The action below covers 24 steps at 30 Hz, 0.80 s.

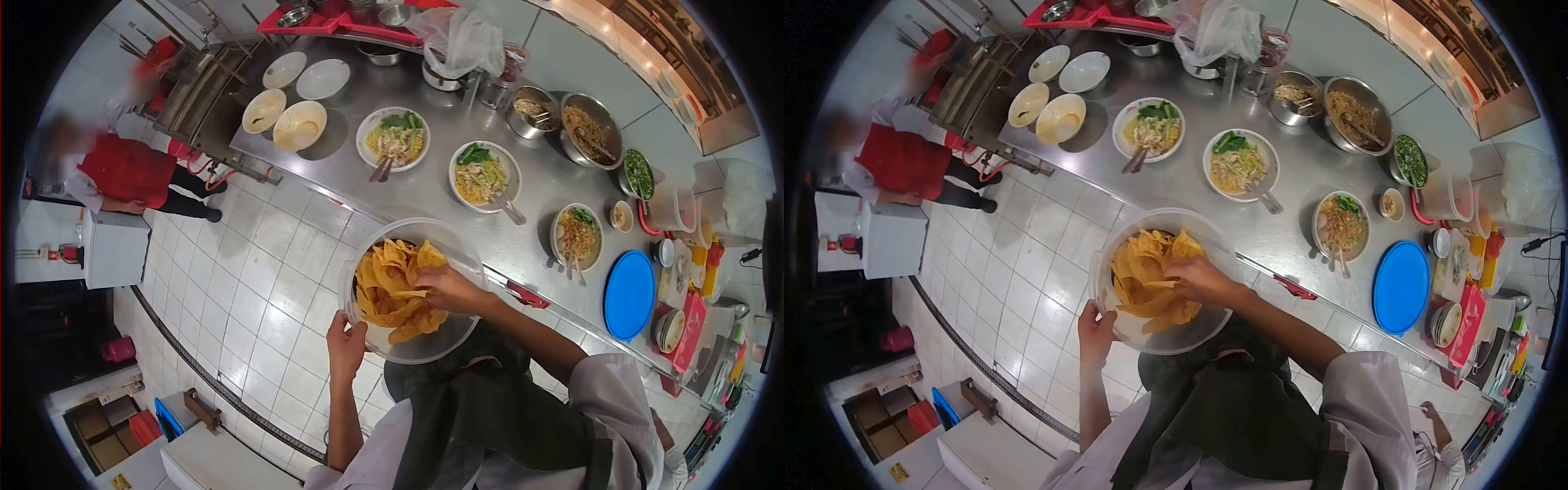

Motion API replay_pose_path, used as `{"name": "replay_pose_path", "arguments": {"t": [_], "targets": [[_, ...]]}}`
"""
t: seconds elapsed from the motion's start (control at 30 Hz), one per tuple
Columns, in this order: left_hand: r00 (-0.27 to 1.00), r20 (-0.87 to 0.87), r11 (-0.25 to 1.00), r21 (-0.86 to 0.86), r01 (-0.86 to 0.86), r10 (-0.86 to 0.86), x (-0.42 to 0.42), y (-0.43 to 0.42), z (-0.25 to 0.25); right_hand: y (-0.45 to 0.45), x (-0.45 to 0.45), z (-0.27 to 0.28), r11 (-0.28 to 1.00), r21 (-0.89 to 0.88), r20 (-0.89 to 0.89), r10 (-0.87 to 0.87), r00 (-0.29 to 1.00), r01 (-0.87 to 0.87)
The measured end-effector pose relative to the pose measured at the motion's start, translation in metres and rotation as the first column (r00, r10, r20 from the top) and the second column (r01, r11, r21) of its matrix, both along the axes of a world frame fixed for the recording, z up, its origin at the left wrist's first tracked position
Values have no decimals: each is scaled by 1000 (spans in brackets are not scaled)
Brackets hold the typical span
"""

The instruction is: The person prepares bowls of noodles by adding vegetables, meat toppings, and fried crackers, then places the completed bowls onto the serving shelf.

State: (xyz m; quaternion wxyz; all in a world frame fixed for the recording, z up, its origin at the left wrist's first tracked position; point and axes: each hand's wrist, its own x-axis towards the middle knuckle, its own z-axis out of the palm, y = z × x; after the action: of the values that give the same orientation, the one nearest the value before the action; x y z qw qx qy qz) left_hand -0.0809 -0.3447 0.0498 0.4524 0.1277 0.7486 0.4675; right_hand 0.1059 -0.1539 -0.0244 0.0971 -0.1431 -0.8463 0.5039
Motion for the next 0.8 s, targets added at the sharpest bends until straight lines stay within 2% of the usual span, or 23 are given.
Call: {"name": "replay_pose_path", "arguments": {"t": [0.03,0.1,0.13,0.2,0.23,0.3,0.33,0.4,0.47,0.53,0.57,0.63,0.67,0.73,0.77,0.8], "targets": [[1000,-2,1000,-6,-5,5,-6,-2,0,6,-6,8,1000,-6,-2,5,1000,-5],[1000,26,1000,11,-16,16,-18,-5,0,15,-9,25,946,-277,-16,-177,984,166],[999,29,1000,17,-17,17,-23,-4,-1,18,-12,25,948,-271,-13,-176,984,166],[999,47,1000,13,-27,26,-33,-10,-2,20,-18,20,788,-523,108,-318,942,326],[999,50,999,26,-23,21,-38,-13,-1,18,-23,15,641,-686,51,-429,902,343],[1000,-7,998,60,-26,27,-45,-16,3,16,-19,7,641,-658,46,-489,871,395],[999,19,998,48,-52,51,-45,-14,10,21,-8,10,630,-636,43,-547,836,445],[998,-10,995,78,-56,57,-50,-20,10,36,15,47,663,-576,40,-560,827,477],[994,13,992,74,-106,106,-52,-22,19,68,41,74,682,-256,-126,-726,676,685],[992,-1,989,70,-127,127,-56,-26,18,105,49,76,627,-142,-149,-779,609,766],[989,-12,987,62,-146,147,-59,-28,17,118,42,74,632,-148,-153,-775,613,761],[989,-6,987,67,-147,148,-61,-29,15,135,30,62,581,73,-63,-808,585,811],[990,6,987,67,-144,144,-63,-30,13,136,24,53,594,65,-61,-799,598,802],[986,-18,983,86,-163,165,-64,-36,7,135,17,32,553,303,-193,-762,619,776],[987,-13,984,85,-157,158,-66,-38,3,133,17,24,514,331,-270,-752,601,791],[989,-2,985,86,-150,151,-65,-38,2,131,18,24,526,327,-269,-744,611,785]]}}
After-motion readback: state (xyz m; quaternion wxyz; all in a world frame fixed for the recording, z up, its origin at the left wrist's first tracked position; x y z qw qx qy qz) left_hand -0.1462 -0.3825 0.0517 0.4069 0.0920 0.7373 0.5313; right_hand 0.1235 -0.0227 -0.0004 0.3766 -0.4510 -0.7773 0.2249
